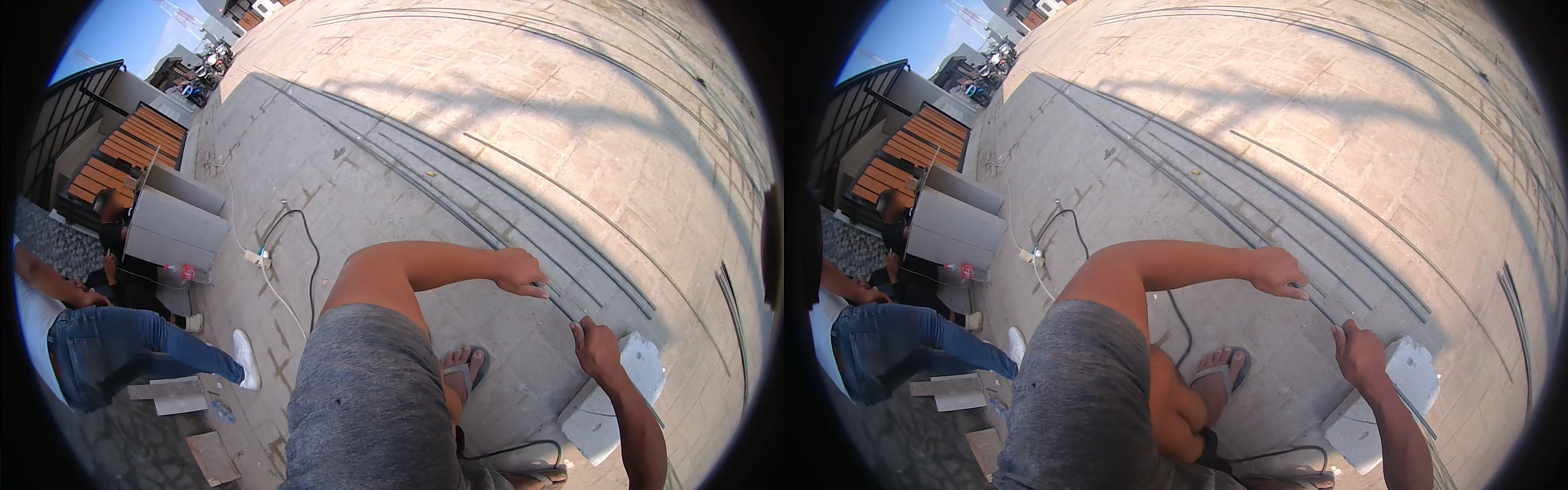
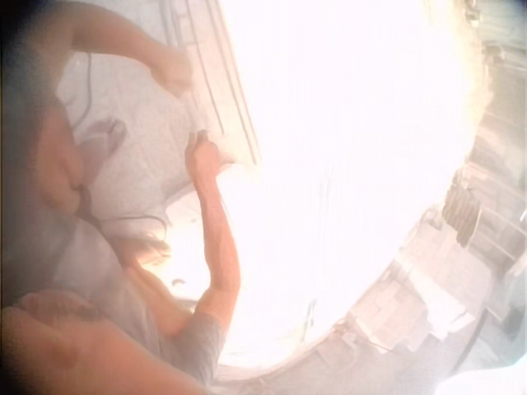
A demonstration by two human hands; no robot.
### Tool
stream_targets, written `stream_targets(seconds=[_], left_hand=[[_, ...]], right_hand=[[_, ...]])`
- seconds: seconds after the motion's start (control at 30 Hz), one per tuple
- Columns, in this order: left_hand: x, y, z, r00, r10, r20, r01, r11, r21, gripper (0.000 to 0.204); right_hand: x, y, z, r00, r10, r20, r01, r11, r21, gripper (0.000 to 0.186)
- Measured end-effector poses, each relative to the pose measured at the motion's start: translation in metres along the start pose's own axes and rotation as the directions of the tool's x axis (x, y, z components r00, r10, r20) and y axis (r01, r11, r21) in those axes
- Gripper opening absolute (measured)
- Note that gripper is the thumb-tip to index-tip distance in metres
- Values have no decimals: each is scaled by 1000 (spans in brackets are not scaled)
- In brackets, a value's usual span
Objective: The person uses an angle grinder to cut several long metal rods into shorter segments. They position each rod on a white block, secure it with their left hand, and cut it with the grinder in their right hand. The cut pieces are placed on the floor next to the uncut rods.
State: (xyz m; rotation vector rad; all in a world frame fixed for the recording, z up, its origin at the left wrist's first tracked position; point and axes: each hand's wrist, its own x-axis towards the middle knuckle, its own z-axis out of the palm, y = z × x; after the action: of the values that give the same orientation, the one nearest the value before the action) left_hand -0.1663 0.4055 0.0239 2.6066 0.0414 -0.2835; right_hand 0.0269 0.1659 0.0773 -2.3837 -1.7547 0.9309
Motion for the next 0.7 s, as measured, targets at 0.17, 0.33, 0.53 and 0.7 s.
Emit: stream_targets(seconds=[0.17, 0.33, 0.53, 0.7], left_hand=[[3, 24, -3, 994, 46, 100, -45, 999, -18, 59], [18, 54, 4, 986, 86, 141, -81, 996, -42, 58], [24, 73, 22, 967, 110, 231, -101, 994, -51, 59], [25, 73, 10, 977, 61, 205, -55, 998, -32, 58]], right_hand=[[-24, 4, 0, 999, -15, 29, 14, 1000, 15, 37], [-57, 26, -4, 999, -17, 28, 17, 1000, -21, 35], [-130, 98, 23, 1000, 17, -10, -18, 992, -126, 32], [-204, 194, 34, 965, 25, -260, -85, 971, -223, 30]])
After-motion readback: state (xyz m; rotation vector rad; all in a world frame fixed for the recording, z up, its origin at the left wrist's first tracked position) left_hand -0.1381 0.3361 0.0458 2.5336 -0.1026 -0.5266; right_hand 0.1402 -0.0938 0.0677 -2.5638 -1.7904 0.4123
